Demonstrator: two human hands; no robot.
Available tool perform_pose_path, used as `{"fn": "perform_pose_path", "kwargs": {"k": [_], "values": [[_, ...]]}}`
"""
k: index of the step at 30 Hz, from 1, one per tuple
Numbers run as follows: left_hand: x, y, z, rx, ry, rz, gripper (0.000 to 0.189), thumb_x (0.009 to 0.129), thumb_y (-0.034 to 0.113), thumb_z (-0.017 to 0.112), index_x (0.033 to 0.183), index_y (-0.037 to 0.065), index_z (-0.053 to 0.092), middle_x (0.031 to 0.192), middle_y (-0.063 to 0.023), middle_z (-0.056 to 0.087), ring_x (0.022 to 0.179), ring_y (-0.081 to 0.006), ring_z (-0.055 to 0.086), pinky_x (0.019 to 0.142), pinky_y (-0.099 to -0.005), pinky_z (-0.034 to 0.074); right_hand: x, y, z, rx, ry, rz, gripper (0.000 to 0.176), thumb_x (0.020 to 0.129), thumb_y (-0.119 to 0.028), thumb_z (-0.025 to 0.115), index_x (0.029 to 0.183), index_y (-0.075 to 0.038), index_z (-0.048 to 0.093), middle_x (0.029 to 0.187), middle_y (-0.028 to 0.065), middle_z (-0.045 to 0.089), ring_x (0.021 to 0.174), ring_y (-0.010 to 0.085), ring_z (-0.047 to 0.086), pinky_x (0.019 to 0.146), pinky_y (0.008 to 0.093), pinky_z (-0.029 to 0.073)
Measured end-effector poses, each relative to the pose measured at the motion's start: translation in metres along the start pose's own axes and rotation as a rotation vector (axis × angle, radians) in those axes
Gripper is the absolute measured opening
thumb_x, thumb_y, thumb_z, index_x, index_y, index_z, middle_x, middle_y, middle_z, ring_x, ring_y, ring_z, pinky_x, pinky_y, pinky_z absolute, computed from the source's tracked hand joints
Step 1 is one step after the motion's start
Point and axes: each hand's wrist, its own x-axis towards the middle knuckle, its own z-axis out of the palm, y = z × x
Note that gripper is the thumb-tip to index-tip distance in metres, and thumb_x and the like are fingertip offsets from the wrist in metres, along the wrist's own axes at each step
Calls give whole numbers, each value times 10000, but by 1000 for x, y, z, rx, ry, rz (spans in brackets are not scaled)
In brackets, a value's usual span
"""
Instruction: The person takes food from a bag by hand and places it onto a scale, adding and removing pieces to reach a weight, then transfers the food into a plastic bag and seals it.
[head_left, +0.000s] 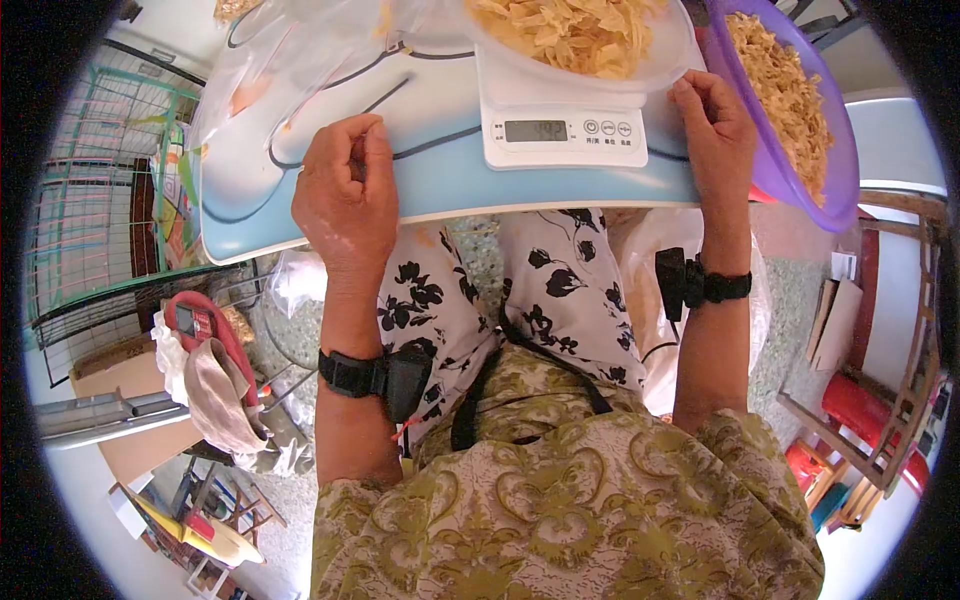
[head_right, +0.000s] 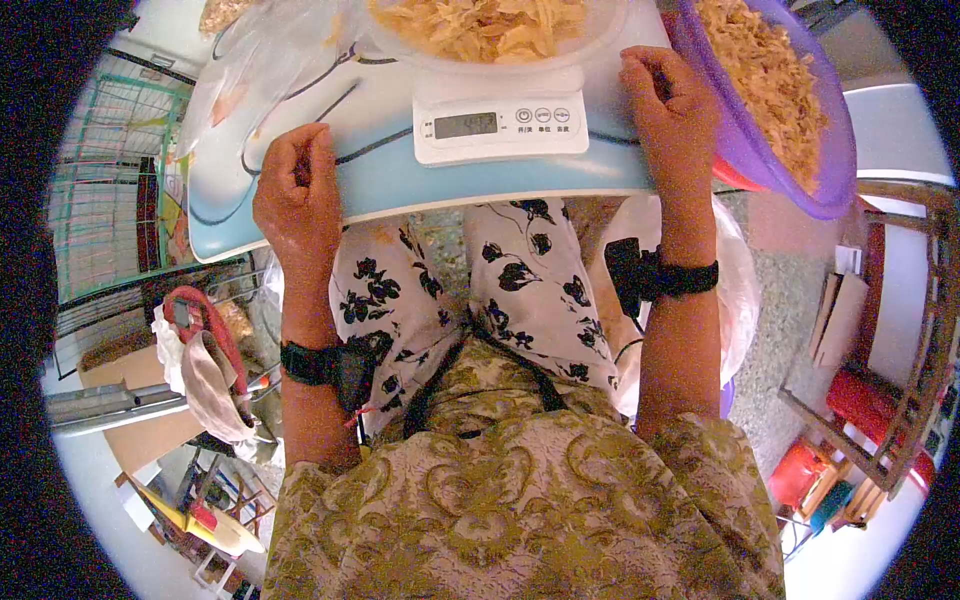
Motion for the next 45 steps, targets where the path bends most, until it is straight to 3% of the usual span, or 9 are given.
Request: {"fn": "perform_pose_path", "kwargs": {"k": [29,31,33,45], "values": [[-2,-2,-3,-49,-19,-46,66,891,156,649,885,92,663,774,-42,621,662,-193,602,622,-324,475,0,-2,2,-150,17,-12,170,922,-189,647,981,-33,686,769,11,655,688,75,561,639,252,471],[-3,-7,-3,-10,-59,-22,142,926,209,637,967,81,684,859,-60,656,707,-177,613,682,-304,495,1,-4,1,-142,15,-23,169,923,-187,646,978,-32,685,769,8,654,685,72,558,637,251,470],[-3,-5,-5,-13,-75,-47,141,927,206,633,970,80,681,860,-60,654,711,-179,613,683,-304,494,-2,-12,3,-99,8,69,160,919,-178,647,966,-28,680,755,7,645,676,70,552,632,248,466],[-3,-3,-5,-51,-62,-40,105,914,170,632,930,73,669,814,-58,629,690,-190,600,652,-323,480,0,-3,4,-79,26,-4,146,920,-157,633,949,-20,672,742,12,630,666,71,545,615,254,458]]}}
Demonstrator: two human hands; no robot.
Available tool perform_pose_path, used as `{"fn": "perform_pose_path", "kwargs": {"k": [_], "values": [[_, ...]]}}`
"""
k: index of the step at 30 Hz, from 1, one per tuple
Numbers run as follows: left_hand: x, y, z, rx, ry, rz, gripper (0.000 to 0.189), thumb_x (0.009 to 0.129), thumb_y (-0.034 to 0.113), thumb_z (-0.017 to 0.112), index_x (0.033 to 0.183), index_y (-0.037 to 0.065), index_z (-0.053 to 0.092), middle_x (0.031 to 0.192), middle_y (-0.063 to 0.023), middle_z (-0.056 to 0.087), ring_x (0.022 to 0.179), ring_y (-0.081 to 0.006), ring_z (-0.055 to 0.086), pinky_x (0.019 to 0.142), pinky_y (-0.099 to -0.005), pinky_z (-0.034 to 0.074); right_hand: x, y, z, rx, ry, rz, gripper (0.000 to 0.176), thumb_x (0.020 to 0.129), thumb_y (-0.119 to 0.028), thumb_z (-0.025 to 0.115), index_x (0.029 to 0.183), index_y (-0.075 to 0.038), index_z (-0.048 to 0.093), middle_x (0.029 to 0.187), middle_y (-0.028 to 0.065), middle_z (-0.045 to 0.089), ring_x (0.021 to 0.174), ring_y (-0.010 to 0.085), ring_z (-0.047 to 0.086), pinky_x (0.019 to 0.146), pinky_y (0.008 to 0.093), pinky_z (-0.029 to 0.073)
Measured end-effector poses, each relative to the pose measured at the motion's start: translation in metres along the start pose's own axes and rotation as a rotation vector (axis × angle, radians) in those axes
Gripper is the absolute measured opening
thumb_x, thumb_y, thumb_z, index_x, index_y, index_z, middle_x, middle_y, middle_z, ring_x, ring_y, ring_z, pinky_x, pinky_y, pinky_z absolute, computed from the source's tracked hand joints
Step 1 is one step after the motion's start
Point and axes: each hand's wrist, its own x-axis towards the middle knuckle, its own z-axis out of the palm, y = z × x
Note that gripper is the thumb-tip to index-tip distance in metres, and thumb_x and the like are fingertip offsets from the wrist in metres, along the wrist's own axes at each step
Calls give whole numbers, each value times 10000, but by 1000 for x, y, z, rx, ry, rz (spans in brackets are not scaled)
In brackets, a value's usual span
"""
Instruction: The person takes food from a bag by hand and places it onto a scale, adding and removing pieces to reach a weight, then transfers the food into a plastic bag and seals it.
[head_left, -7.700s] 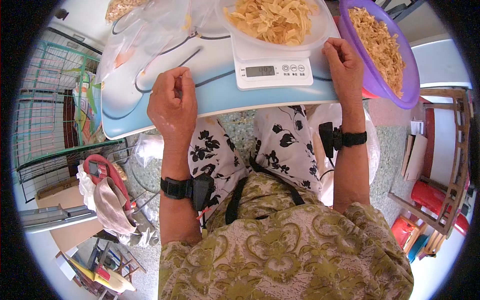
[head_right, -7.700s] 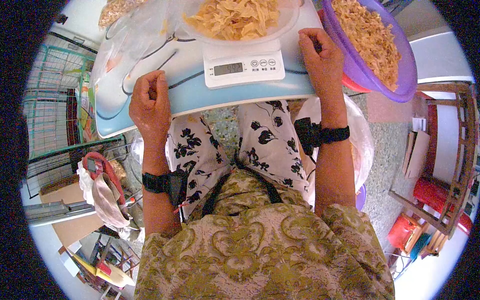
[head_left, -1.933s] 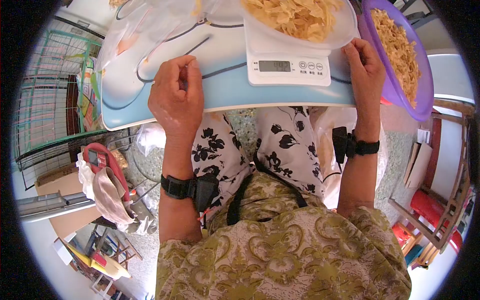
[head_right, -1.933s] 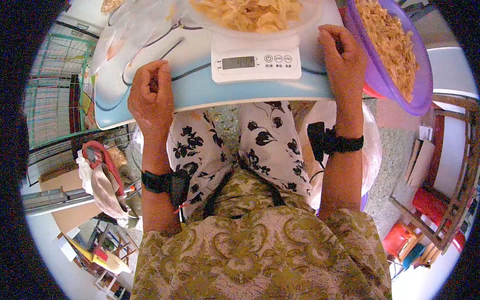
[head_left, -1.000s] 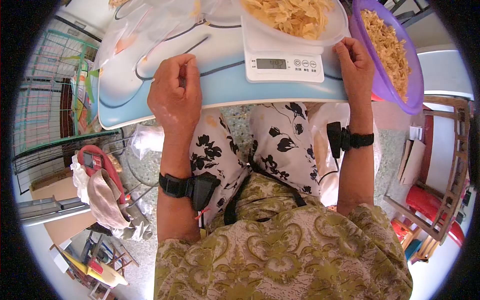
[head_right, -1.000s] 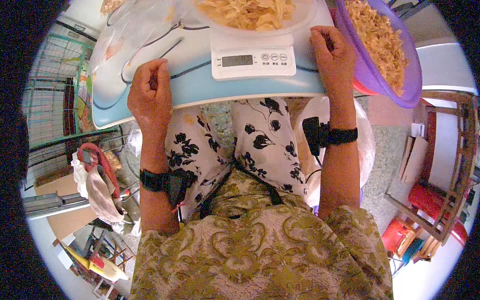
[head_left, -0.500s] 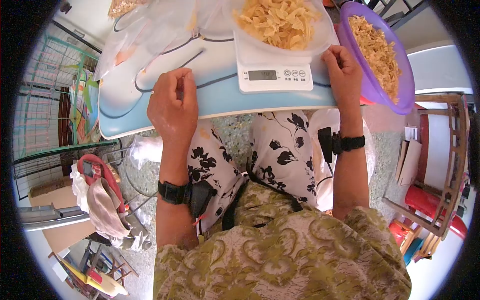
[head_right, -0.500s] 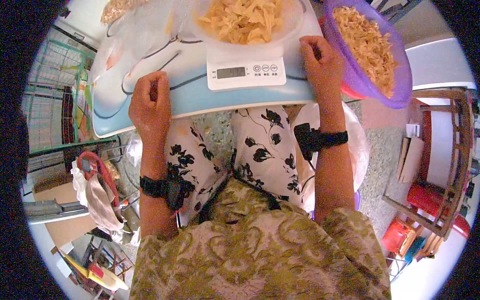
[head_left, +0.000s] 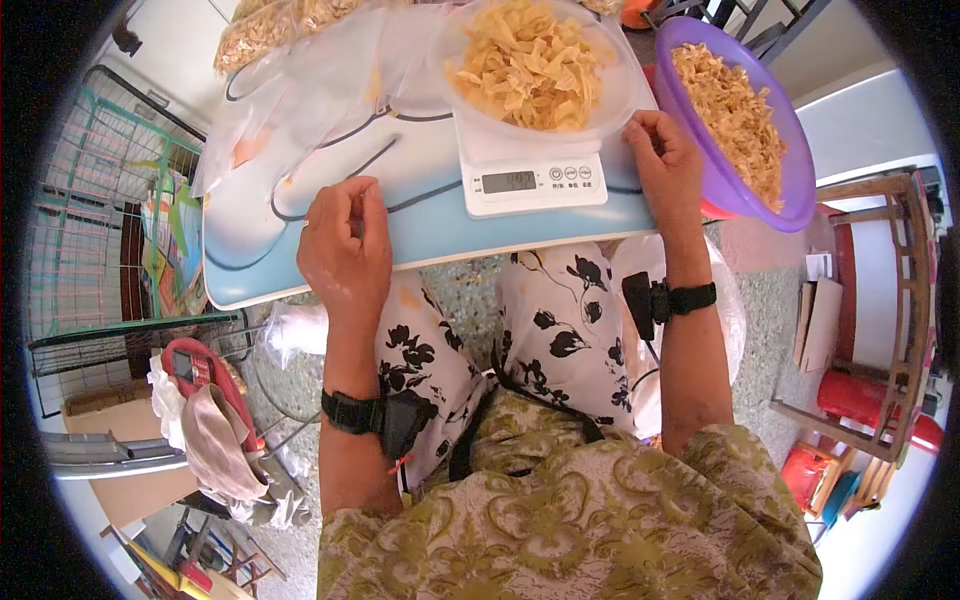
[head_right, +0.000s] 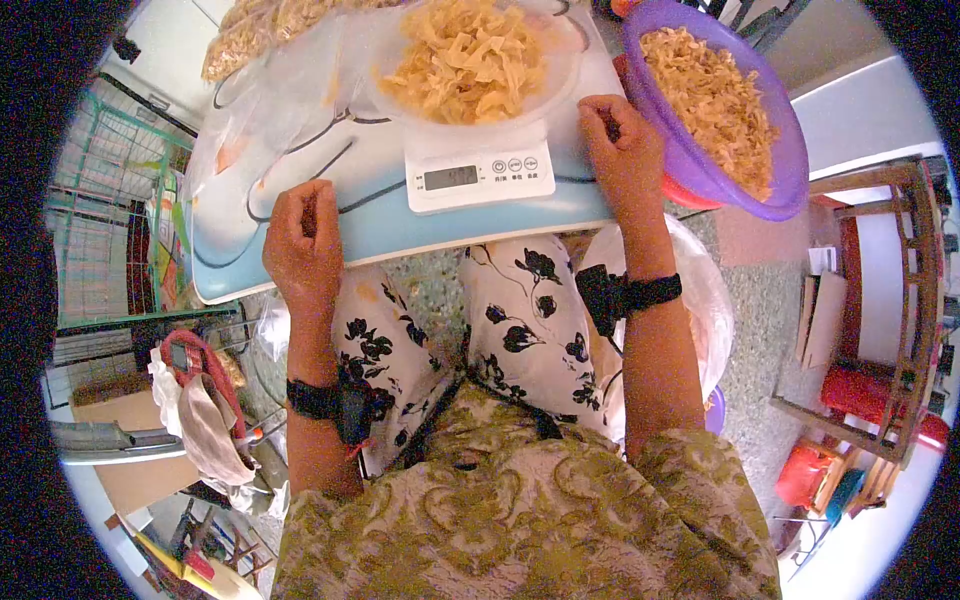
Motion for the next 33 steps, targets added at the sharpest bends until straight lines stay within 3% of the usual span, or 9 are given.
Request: {"fn": "perform_pose_path", "kwargs": {"k": [17,19,33], "values": [[-1,3,-2,-19,37,28,72,902,146,642,904,79,669,762,-41,606,649,-177,587,617,-309,471,-2,-5,-2,-19,-21,9,156,919,-169,620,967,-29,669,764,31,643,696,91,569,656,265,475],[-1,4,-5,-27,-28,-27,122,931,179,627,968,72,673,885,-76,664,755,-207,629,693,-324,500,-2,-8,-3,-29,-22,-7,158,918,-171,621,967,-28,669,763,31,642,697,90,567,656,264,474],[-1,3,-3,11,-26,-26,122,930,175,634,964,67,679,894,-74,681,755,-183,625,688,-311,500,-2,-7,-2,30,-15,11,154,928,-160,627,958,-15,668,766,-1,636,708,56,553,644,238,469]]}}
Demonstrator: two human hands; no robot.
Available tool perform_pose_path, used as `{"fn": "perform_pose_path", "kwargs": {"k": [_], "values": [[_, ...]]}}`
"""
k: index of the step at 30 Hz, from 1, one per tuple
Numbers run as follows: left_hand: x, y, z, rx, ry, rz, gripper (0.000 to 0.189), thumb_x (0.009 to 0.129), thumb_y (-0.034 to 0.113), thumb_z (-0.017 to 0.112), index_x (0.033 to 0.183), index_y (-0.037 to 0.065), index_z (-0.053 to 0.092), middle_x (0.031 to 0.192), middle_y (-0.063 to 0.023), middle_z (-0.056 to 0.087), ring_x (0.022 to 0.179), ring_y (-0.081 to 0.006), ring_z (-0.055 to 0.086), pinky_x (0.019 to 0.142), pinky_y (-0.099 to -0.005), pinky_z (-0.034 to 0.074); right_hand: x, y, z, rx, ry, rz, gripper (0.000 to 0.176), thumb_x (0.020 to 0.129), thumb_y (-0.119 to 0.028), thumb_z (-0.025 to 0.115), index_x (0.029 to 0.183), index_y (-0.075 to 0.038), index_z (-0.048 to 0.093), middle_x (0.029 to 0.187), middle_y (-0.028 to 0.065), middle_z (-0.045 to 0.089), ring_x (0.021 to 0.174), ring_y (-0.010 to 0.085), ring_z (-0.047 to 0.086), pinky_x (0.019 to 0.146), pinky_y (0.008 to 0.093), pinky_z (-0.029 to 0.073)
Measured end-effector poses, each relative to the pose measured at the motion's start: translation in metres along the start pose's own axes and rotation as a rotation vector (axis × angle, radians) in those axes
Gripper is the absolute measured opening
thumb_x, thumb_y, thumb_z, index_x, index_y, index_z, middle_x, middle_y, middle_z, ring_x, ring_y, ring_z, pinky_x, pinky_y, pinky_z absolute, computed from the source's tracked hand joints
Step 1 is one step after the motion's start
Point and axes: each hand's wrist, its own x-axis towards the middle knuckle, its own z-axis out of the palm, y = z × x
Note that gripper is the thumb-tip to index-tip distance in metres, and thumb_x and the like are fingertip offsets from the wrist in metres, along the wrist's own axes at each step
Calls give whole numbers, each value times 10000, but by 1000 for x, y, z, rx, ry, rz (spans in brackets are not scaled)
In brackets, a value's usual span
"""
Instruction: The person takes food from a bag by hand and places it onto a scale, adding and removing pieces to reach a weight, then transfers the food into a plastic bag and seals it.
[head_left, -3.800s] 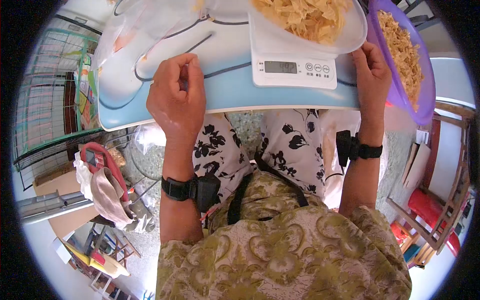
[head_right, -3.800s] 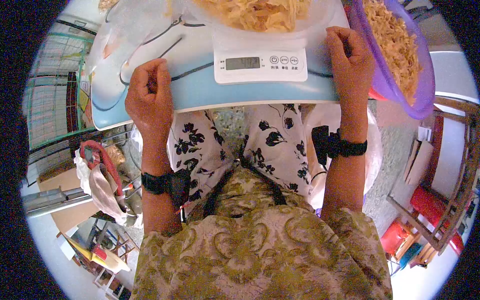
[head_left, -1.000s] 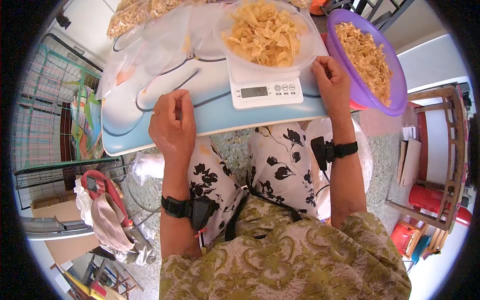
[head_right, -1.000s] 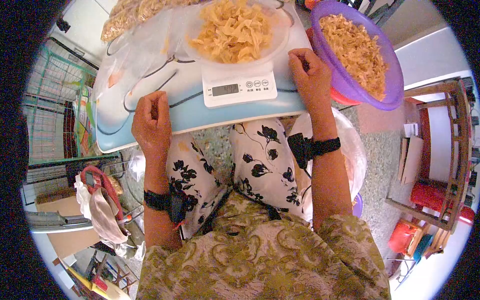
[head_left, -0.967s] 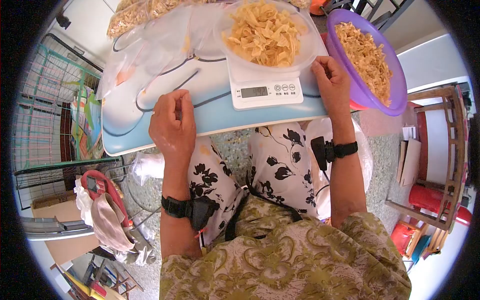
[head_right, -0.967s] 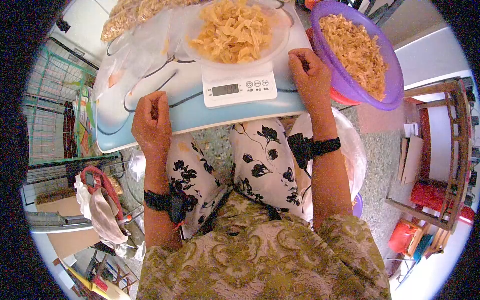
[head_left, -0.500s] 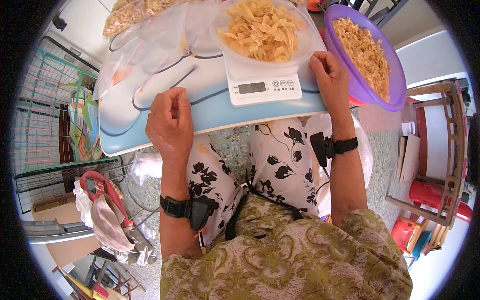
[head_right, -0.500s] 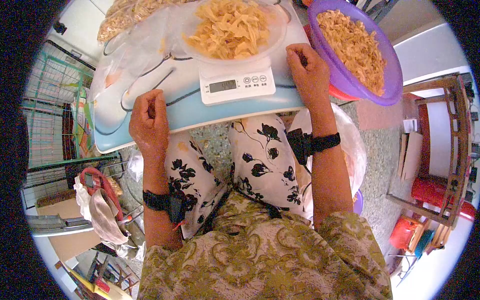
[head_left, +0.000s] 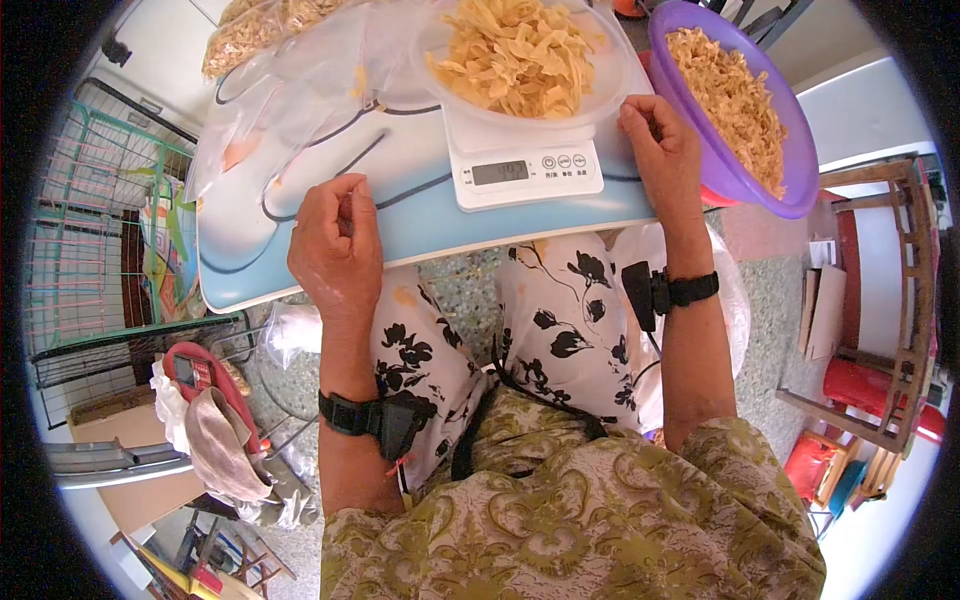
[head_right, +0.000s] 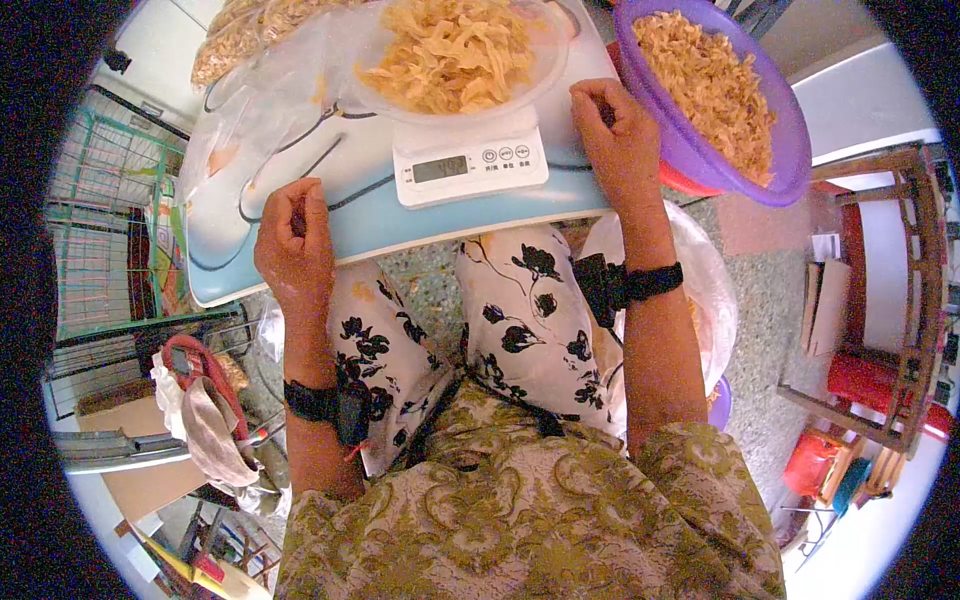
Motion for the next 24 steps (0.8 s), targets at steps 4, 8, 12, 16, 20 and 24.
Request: {"fn": "perform_pose_path", "kwargs": {"k": [4,8,12,16,20,24], "values": [[0,-1,4,-2,74,76,78,906,149,646,928,82,680,776,-29,624,650,-159,602,617,-294,482,0,0,0,9,2,6,147,928,-154,630,958,-15,668,771,-10,635,714,51,550,648,234,468],[0,-2,4,3,71,63,83,911,156,642,930,85,680,784,-28,626,653,-158,602,627,-293,484,0,3,1,30,-2,30,146,925,-156,635,956,-17,669,779,-11,636,722,51,551,658,232,468],[0,0,0,29,-1,1,140,933,188,631,971,62,681,907,-80,684,768,-191,636,705,-306,510,0,3,1,19,-8,40,149,924,-160,634,962,-20,669,791,-6,647,725,56,560,664,237,474],[1,1,0,42,-5,10,142,933,187,629,974,61,682,910,-85,684,764,-196,637,706,-308,510,0,4,2,26,1,13,150,925,-162,633,969,-22,668,791,2,651,726,61,563,665,242,477],[0,2,-1,42,-9,9,143,932,184,630,980,59,681,911,-84,686,764,-192,637,706,-310,510,-1,2,1,7,-8,5,150,924,-157,632,983,-24,669,792,10,654,720,66,566,666,246,481],[-1,5,-2,15,-14,-23,139,931,177,636,981,56,681,902,-81,686,761,-172,633,706,-302,508,-1,4,0,0,-6,-12,143,922,-151,636,984,-27,673,794,12,657,713,67,566,663,246,481]]}}
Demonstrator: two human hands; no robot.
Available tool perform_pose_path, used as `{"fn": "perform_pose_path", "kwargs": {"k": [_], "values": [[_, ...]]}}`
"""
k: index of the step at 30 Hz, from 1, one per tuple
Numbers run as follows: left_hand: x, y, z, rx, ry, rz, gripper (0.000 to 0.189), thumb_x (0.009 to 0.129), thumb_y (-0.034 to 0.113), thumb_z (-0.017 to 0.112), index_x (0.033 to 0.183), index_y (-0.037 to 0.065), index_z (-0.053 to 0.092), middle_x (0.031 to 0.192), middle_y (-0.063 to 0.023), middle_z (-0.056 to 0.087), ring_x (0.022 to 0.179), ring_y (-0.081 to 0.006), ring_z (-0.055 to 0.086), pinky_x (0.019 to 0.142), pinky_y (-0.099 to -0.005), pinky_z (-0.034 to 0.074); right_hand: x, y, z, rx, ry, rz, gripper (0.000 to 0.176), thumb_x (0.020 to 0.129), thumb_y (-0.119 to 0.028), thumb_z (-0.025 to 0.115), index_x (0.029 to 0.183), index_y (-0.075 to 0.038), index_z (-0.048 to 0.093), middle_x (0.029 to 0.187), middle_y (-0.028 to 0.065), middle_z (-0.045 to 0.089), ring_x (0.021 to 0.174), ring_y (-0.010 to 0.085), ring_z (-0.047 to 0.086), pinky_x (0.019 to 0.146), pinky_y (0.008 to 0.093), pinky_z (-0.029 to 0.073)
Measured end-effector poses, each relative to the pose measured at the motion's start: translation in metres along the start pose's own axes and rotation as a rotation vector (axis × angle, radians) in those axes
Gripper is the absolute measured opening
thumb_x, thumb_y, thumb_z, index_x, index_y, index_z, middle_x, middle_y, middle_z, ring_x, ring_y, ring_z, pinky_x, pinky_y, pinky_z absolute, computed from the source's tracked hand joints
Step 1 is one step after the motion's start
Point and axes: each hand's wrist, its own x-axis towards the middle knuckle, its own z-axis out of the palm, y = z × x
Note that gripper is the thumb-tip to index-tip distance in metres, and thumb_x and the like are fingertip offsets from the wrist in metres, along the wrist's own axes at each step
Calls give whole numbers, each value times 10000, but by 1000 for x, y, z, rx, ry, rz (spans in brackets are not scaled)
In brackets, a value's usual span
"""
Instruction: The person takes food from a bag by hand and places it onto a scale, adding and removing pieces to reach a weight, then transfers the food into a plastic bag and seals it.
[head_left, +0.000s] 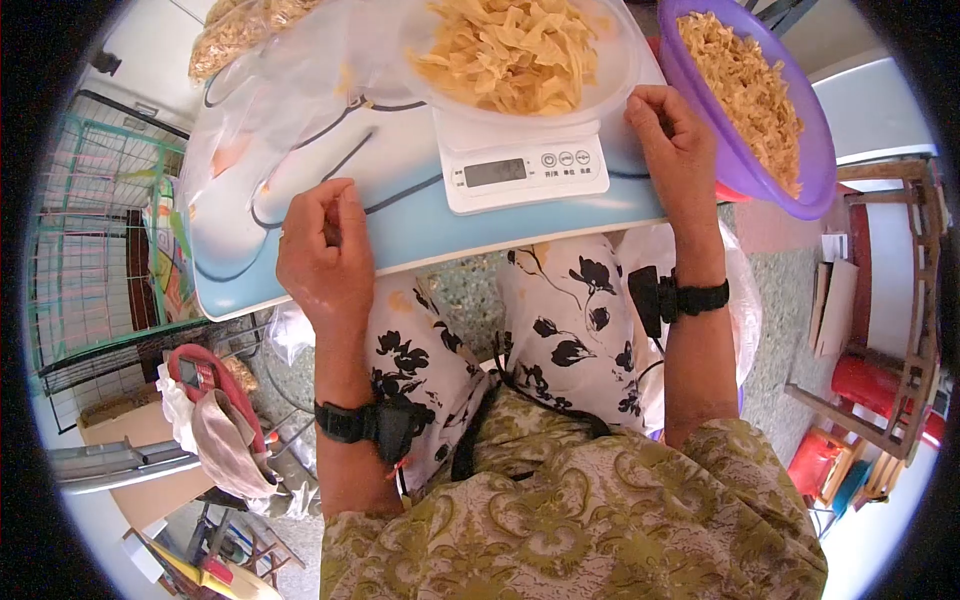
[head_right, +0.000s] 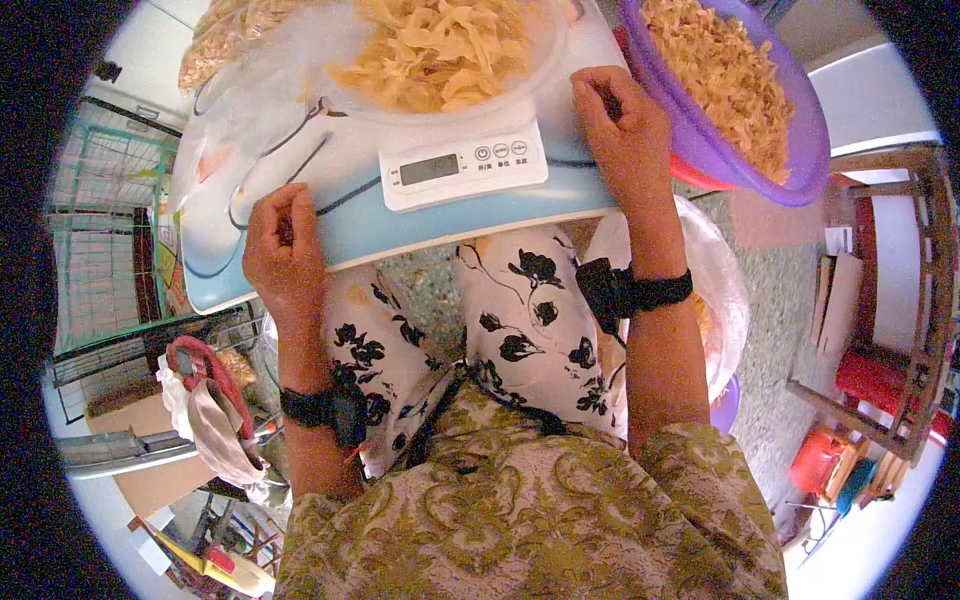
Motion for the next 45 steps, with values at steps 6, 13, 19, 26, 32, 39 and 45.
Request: {"fn": "perform_pose_path", "kwargs": {"k": [6,13,19,26,32,39,45], "values": [[1,3,0,36,-24,-38,138,927,172,648,982,51,685,905,-80,687,770,-154,636,722,-286,512,0,-3,-1,6,-3,19,145,927,-148,638,984,-19,670,801,9,651,734,62,561,670,239,475],[1,3,2,-2,-7,-59,122,920,157,663,980,55,693,922,-71,692,809,-141,645,755,-280,521,-3,-10,-3,41,-19,51,155,933,-154,635,1012,-26,672,847,-1,660,760,57,561,690,228,470],[0,2,0,39,-21,-66,128,927,161,656,983,54,695,928,-65,694,809,-137,643,746,-274,520,-4,-16,-4,-19,-24,81,155,933,-151,638,1012,-23,676,874,-6,666,792,56,570,715,215,467],[-1,2,1,45,-8,-64,129,931,160,653,986,53,698,913,-46,685,796,-118,622,731,-251,505,-5,-16,-4,18,-4,80,152,930,-152,643,998,-22,685,861,-5,667,801,59,577,721,218,467],[-2,0,1,-11,2,-72,128,925,143,660,985,37,702,903,-36,682,777,-103,603,712,-236,494,-6,-18,-4,28,8,92,157,923,-161,652,984,-21,691,852,-1,673,792,67,584,713,227,470],[-2,-1,0,19,1,-58,128,925,138,661,993,39,707,914,-28,687,767,-87,589,694,-225,486,-5,-13,-4,35,19,70,163,919,-172,658,965,-21,698,848,5,681,769,68,587,693,226,468],[-2,0,0,29,11,-66,133,930,144,656,995,40,707,913,-23,688,763,-83,584,683,-223,481,-5,-17,-3,52,29,120,159,919,-170,656,971,-26,699,841,4,679,767,68,588,695,226,472]]}}
